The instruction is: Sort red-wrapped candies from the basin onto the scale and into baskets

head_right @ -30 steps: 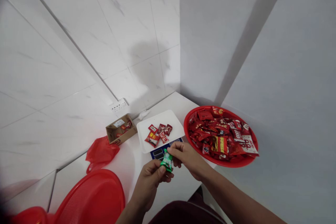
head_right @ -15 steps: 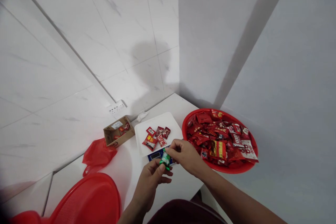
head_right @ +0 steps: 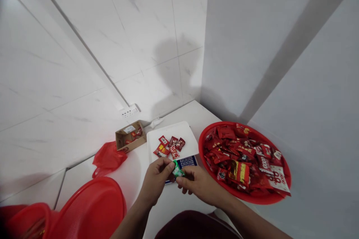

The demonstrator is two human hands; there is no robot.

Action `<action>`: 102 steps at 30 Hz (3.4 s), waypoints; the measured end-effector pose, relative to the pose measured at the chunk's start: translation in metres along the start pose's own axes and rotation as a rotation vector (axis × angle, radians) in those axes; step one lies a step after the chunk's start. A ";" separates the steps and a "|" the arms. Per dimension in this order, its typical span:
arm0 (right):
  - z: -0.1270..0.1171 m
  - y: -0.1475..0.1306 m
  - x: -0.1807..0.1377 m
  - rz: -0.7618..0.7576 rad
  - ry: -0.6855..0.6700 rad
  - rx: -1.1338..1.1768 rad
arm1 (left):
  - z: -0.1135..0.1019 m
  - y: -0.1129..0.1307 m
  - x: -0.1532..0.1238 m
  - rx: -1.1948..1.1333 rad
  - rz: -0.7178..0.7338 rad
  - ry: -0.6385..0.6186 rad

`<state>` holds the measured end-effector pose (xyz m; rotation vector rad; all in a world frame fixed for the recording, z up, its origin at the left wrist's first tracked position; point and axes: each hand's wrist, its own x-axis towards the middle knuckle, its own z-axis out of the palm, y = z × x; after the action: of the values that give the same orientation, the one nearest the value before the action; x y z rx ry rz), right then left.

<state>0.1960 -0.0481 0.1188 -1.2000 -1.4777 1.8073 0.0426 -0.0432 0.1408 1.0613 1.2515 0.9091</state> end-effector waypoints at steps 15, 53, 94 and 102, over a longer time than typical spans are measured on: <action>-0.032 0.023 0.012 0.045 -0.062 0.161 | 0.018 -0.041 0.009 0.335 0.088 0.078; -0.157 0.142 0.066 0.066 0.886 -0.125 | -0.133 -0.208 -0.052 1.241 -0.250 0.035; -0.026 0.102 0.178 0.028 0.382 -0.962 | -0.151 -0.174 -0.094 0.979 -0.240 0.100; -0.022 0.087 0.175 0.032 0.553 -0.783 | -0.166 -0.175 -0.100 0.952 -0.242 0.101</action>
<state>0.1432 0.0830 -0.0184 -1.8893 -1.8467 0.7620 -0.1385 -0.1679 0.0001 1.5437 1.9178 0.1354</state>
